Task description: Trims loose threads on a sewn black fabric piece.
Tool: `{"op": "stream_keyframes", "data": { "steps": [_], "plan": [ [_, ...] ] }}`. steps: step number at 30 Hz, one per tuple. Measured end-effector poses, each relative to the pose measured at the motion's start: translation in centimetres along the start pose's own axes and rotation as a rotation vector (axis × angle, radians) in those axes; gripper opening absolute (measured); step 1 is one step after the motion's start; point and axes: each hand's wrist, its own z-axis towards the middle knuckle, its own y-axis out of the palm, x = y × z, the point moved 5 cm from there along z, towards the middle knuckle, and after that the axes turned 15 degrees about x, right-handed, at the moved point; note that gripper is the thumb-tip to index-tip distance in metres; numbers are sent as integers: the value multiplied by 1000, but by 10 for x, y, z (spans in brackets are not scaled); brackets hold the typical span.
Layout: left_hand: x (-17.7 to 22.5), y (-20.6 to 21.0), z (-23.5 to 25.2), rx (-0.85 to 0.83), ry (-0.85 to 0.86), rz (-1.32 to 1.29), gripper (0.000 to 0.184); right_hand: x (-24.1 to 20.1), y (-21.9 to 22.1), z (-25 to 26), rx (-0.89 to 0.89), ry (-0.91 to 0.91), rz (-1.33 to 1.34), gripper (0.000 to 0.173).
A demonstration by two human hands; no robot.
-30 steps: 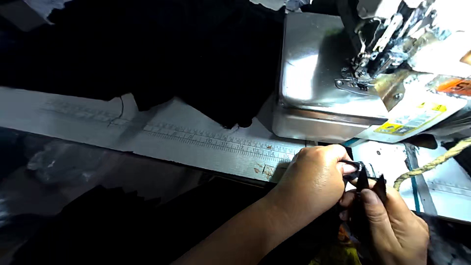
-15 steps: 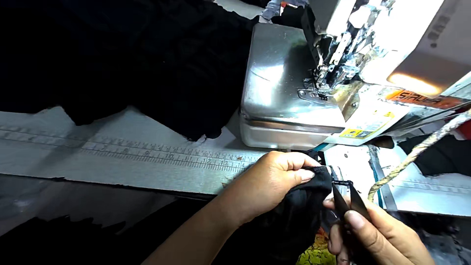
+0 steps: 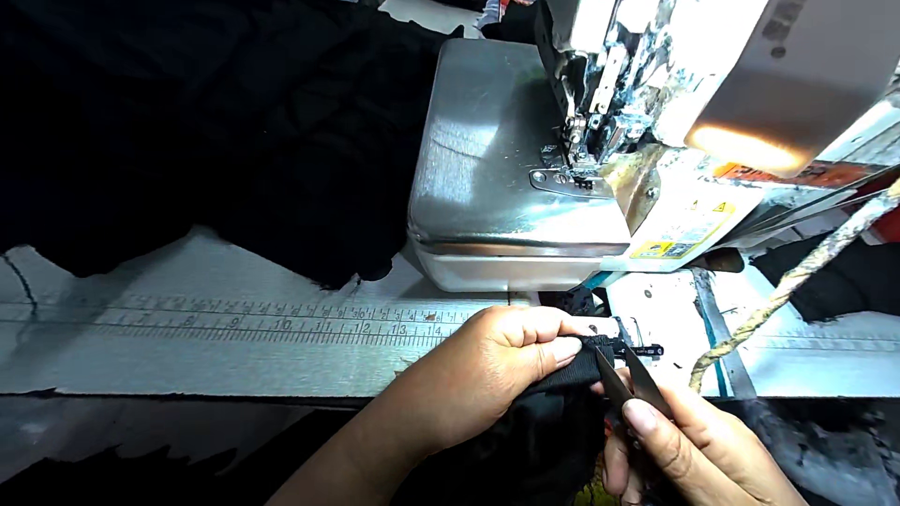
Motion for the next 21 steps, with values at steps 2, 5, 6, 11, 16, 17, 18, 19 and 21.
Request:
{"op": "stream_keyframes", "data": {
  "steps": [2, 5, 6, 11, 16, 17, 18, 19, 21],
  "plan": [
    [0, 0, 0, 4, 21, 16, 24, -1, -1, 0, -14, 18, 4, 27],
    [-1, 0, 0, 6, 32, 27, 24, 0, -1, 1, -31, 36, 40, 26],
    [-1, 0, 0, 2, 36, 30, 24, 0, -1, 1, -40, 47, 50, 26],
    [-1, 0, 0, 6, 67, 63, 24, 0, -1, 0, -86, 123, 104, 27],
    [-2, 0, -1, -2, 117, 58, 26, 1, 0, -1, -103, 148, 188, 27],
    [-2, -1, -1, 1, 124, 59, 26, 2, 0, -1, -108, 151, 214, 27],
    [-2, -1, -1, 1, 126, 59, 26, 2, 0, -1, -112, 157, 237, 27],
    [-2, 0, -1, 2, 124, 51, 26, 2, -1, -1, -113, 167, 260, 27],
    [-1, 0, -1, 6, 121, 37, 26, 2, -1, -1, -118, 193, 309, 26]
  ]
}}
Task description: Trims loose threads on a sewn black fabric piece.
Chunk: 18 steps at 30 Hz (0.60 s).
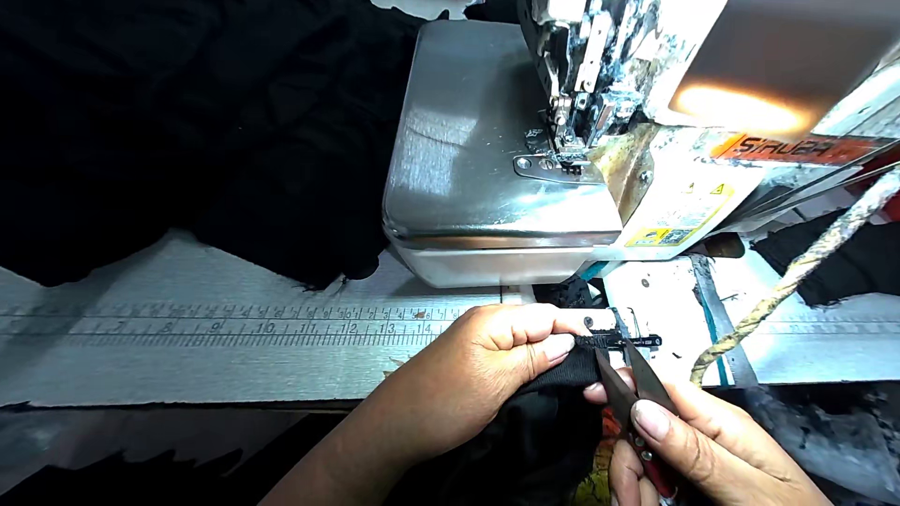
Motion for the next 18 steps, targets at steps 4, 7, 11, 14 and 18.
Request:
{"op": "stream_keyframes", "data": {
  "steps": [4, 7, 11, 14, 18],
  "plan": [
    [0, 0, 0, -12, 18, 10, 26, 1, -1, 0, -2, 1, -9, 25],
    [0, 0, 0, -8, 18, 7, 25, 1, -1, -1, -6, -16, -26, 25],
    [-1, -1, -1, -1, 53, 35, 25, 0, 0, 0, -1, -33, -58, 27],
    [-1, -1, -1, 1, 63, 41, 25, 1, 0, 1, 0, -33, -59, 26],
    [-2, -1, -1, 10, 104, 64, 25, 2, -1, 2, -10, 2, -56, 26]
  ]
}}
